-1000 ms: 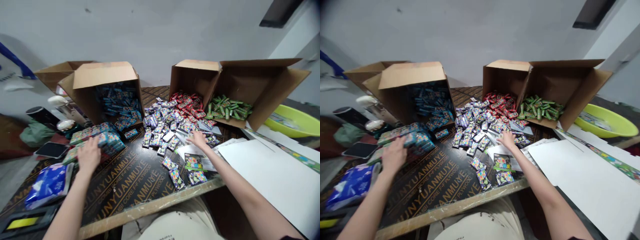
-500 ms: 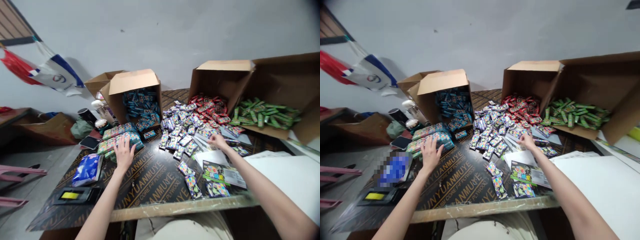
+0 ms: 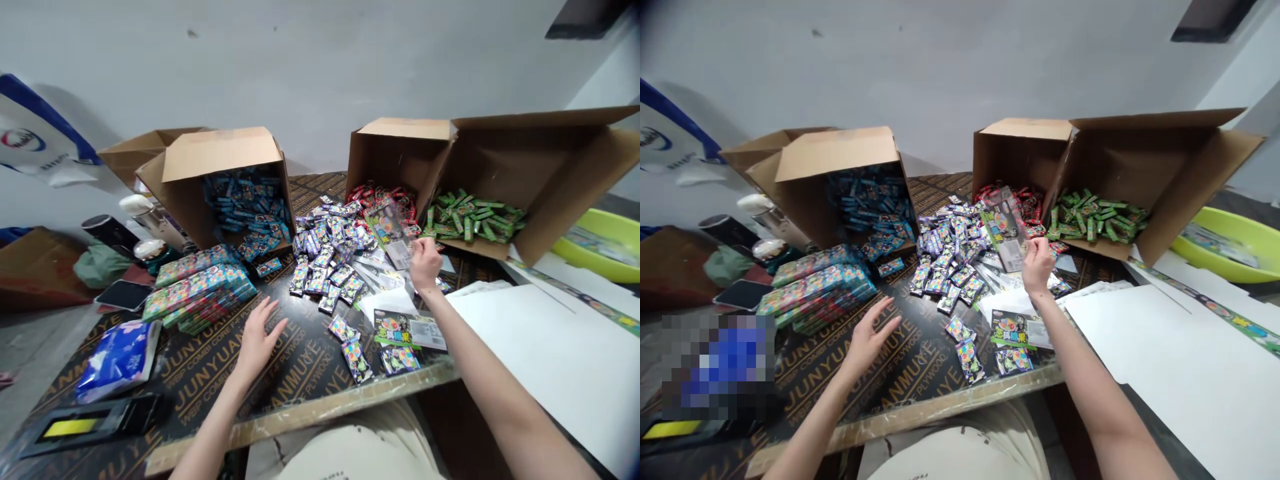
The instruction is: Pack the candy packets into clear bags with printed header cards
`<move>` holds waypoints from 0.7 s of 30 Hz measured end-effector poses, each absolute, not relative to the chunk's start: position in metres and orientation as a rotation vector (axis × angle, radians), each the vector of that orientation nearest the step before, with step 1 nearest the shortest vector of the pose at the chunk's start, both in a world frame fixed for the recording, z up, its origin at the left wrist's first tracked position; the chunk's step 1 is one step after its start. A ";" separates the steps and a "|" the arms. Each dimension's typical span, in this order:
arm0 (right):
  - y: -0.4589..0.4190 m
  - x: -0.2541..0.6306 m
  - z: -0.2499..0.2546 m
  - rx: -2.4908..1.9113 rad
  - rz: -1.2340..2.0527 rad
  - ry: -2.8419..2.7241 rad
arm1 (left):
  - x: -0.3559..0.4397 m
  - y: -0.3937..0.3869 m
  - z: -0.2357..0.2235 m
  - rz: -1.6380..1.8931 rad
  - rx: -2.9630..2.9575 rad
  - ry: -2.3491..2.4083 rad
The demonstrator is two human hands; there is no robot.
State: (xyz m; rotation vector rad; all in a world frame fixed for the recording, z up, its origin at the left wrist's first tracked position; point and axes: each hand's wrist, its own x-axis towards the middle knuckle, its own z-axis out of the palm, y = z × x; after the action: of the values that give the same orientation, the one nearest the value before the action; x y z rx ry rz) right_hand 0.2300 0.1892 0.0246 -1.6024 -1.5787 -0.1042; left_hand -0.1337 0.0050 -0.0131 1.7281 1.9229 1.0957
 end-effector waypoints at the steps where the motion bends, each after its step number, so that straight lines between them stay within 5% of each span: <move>1: 0.178 0.221 0.032 -1.558 -0.025 -1.519 | -0.128 0.007 -0.008 1.153 1.576 1.816; 6: 0.088 0.135 0.030 -1.063 1.344 -1.305 | -0.073 0.013 0.019 1.352 0.883 0.979; 8: 0.054 0.104 0.017 -0.980 1.634 -1.254 | -0.051 0.012 0.025 1.323 0.668 0.787; 15: 0.032 0.092 0.021 -1.086 0.833 -1.609 | -0.043 -0.021 0.018 1.179 0.456 0.797; 21: 0.050 0.101 0.044 -0.915 0.828 -1.876 | -0.059 -0.036 0.008 1.084 0.671 0.912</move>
State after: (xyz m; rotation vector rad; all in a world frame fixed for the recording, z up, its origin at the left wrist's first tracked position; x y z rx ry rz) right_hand 0.1012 0.0501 0.0442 -0.9151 -1.8759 0.8281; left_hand -0.0587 -0.0362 0.0081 0.6706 0.9124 1.0836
